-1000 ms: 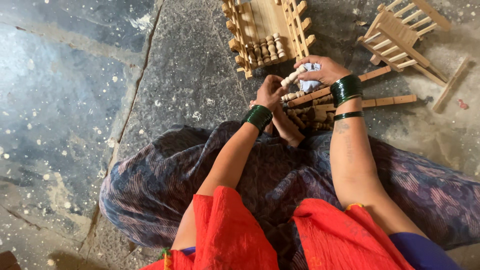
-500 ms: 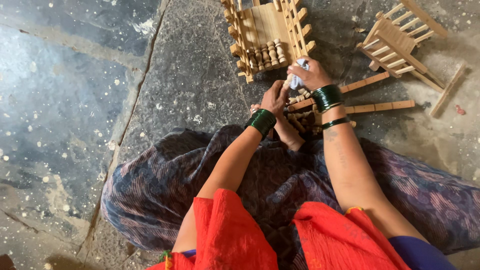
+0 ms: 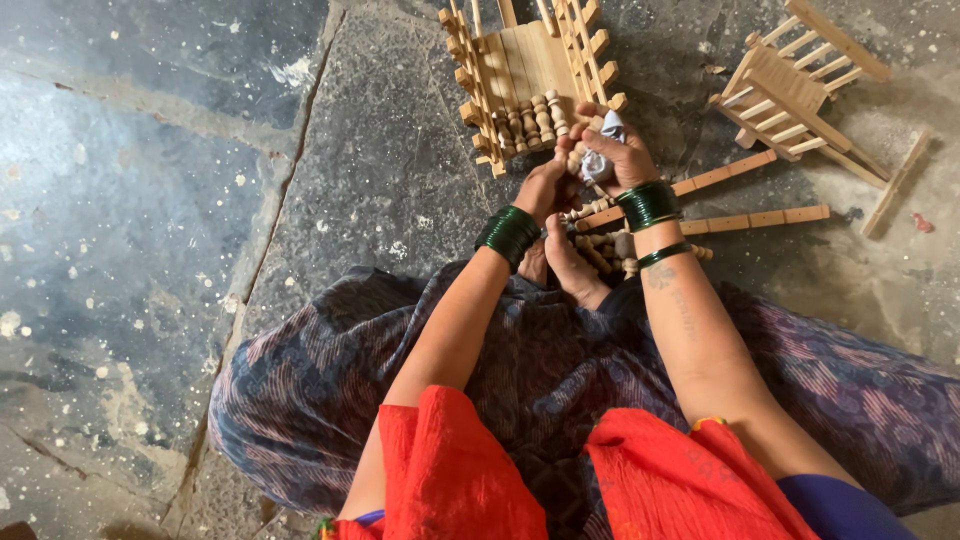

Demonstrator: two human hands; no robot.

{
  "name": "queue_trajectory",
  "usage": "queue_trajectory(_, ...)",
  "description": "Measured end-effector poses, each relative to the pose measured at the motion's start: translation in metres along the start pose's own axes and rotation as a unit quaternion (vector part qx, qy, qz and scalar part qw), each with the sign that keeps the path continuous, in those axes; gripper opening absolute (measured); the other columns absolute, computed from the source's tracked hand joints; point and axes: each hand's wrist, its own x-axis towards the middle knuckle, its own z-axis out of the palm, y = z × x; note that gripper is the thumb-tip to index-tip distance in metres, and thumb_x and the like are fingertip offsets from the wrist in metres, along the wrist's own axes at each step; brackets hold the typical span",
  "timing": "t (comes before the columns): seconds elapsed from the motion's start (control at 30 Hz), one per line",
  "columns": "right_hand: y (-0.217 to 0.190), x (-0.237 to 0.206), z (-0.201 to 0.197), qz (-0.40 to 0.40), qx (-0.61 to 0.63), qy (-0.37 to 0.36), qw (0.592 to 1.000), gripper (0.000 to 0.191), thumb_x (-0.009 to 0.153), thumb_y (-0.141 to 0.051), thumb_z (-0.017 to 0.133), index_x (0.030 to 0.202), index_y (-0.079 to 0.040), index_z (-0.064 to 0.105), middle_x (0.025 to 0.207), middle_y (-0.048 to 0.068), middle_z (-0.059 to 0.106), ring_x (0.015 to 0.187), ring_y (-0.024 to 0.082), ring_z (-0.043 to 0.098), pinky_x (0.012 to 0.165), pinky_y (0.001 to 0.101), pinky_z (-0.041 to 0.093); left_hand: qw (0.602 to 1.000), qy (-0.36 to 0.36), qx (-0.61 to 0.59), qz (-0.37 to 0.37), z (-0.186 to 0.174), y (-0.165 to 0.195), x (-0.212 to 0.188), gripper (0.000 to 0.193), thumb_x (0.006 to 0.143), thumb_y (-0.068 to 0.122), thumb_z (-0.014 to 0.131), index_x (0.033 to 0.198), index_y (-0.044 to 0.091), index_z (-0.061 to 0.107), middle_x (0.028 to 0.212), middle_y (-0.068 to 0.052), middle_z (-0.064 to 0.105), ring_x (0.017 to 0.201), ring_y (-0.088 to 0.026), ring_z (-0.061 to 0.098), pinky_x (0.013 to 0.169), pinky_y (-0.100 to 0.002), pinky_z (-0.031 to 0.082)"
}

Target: The person sits on the floor and wipes small wooden toy parts, including spindles and wheels, one at a time with a white cloth, then places the wiped parts into a wooden toy cart frame in front of them.

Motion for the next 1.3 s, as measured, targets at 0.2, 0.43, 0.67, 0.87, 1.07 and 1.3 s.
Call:
queue_trajectory(0.2,-0.003,0.006,0.001,-0.036,-0.031,0.041,0.998,0.047,0.094,-0.014,0.076,0.135,-0.005,0.054,0.096,0.007,0.071,0.09,0.021,0.073,0.075,0.0312,0.062,0.941,0.124,0.254,0.187,0.026,-0.019,-0.006,0.037,0.108,0.032,0.04,0.119,0.004,0.06,0.083,-0.011,0.068,0.07,-0.021,0.066,0.063,-0.034,0.055)
queue_trajectory(0.43,0.029,0.02,0.011,-0.097,-0.153,0.155,0.971,0.042,0.095,-0.019,0.078,0.131,-0.004,0.062,0.092,0.005,0.07,0.081,0.015,0.071,0.069,0.0272,0.06,0.799,0.224,0.442,0.34,0.011,-0.022,-0.014,0.017,0.098,0.008,0.048,0.113,0.002,0.056,0.099,-0.023,0.066,0.087,-0.038,0.066,0.079,-0.046,0.054)
queue_trajectory(0.67,0.001,0.012,0.009,-0.058,-0.037,0.048,0.996,0.037,0.097,-0.021,0.079,0.127,-0.007,0.062,0.094,0.006,0.07,0.086,0.019,0.072,0.073,0.0336,0.062,0.948,0.079,0.26,0.163,0.009,-0.003,0.002,0.037,0.108,0.033,0.04,0.116,0.002,0.058,0.08,-0.012,0.065,0.065,-0.024,0.067,0.06,-0.038,0.055)
queue_trajectory(0.87,-0.021,0.003,0.015,-0.057,0.009,-0.012,0.998,0.041,0.097,-0.022,0.077,0.132,-0.008,0.059,0.096,0.005,0.071,0.089,0.022,0.073,0.071,0.0323,0.061,0.999,-0.03,0.042,0.016,0.0,0.013,0.009,0.045,0.106,0.043,0.042,0.111,0.003,0.063,0.075,-0.009,0.062,0.06,-0.021,0.064,0.051,-0.033,0.049)
queue_trajectory(1.07,0.004,0.02,0.01,-0.146,-0.09,0.12,0.978,0.04,0.104,-0.024,0.069,0.137,-0.005,0.057,0.096,0.004,0.066,0.084,0.013,0.065,0.074,0.0262,0.058,0.867,0.125,0.392,0.279,0.024,0.007,0.006,0.059,0.11,0.05,0.037,0.144,0.004,0.053,0.119,-0.024,0.07,0.104,-0.033,0.073,0.089,-0.043,0.059)
queue_trajectory(1.3,0.03,0.034,0.018,-0.188,-0.14,0.19,0.953,0.044,0.109,-0.032,0.059,0.142,-0.004,0.051,0.102,0.005,0.068,0.09,0.012,0.065,0.076,0.0242,0.053,0.798,0.199,0.511,0.25,0.031,0.024,-0.01,0.048,0.11,0.046,0.033,0.143,0.019,0.055,0.116,-0.021,0.073,0.105,-0.041,0.07,0.089,-0.049,0.056)
